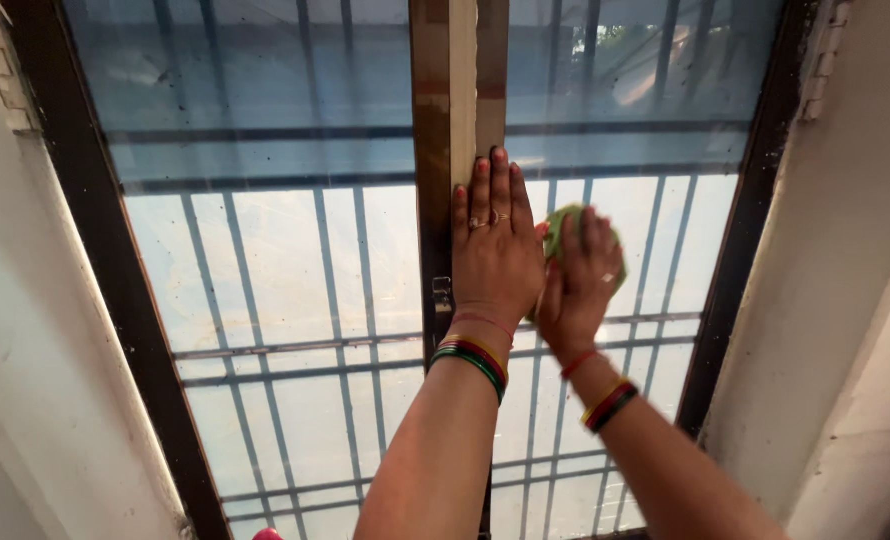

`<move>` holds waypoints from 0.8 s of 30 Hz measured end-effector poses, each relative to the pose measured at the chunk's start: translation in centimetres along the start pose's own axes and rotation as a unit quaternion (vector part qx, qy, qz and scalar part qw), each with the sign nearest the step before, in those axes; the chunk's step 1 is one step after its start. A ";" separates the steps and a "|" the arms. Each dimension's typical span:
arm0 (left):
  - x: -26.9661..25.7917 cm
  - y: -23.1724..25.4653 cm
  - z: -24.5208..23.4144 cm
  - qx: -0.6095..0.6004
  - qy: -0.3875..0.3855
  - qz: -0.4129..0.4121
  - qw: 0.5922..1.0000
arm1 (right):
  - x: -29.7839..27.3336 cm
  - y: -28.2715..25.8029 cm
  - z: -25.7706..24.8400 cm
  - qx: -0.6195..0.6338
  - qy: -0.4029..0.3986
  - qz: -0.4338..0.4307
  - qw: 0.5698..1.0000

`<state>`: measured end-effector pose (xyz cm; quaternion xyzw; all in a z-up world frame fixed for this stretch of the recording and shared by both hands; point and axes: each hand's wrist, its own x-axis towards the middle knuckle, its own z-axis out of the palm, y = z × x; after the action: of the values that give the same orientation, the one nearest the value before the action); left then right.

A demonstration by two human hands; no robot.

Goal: The person cleans the metal frame of a window using a green cloth. They repeatedly wipe the vertical and horizontal bars, occasionally applying liquid from a pink pump bottle onto the cloth to continue cleaning the frame's surface.

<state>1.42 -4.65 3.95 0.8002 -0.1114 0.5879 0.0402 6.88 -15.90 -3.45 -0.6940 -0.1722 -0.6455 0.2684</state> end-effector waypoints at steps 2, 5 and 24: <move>-0.2 0.0 0.1 0.011 -0.007 0.003 1.000 | 2.7 2.0 -0.6 -0.008 0.017 -0.044 0.999; -0.1 0.0 0.2 0.035 -0.043 -0.005 0.998 | 6.2 5.2 -2.6 -0.023 0.023 -0.093 0.995; -0.3 -0.2 0.6 -0.030 0.002 0.005 1.000 | -3.1 -0.8 1.9 -0.082 0.102 0.078 0.988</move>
<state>1.89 -4.52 3.49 0.7971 -0.1331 0.5859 0.0608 7.58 -13.80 -6.48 -0.6556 -0.0356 -0.7020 0.2760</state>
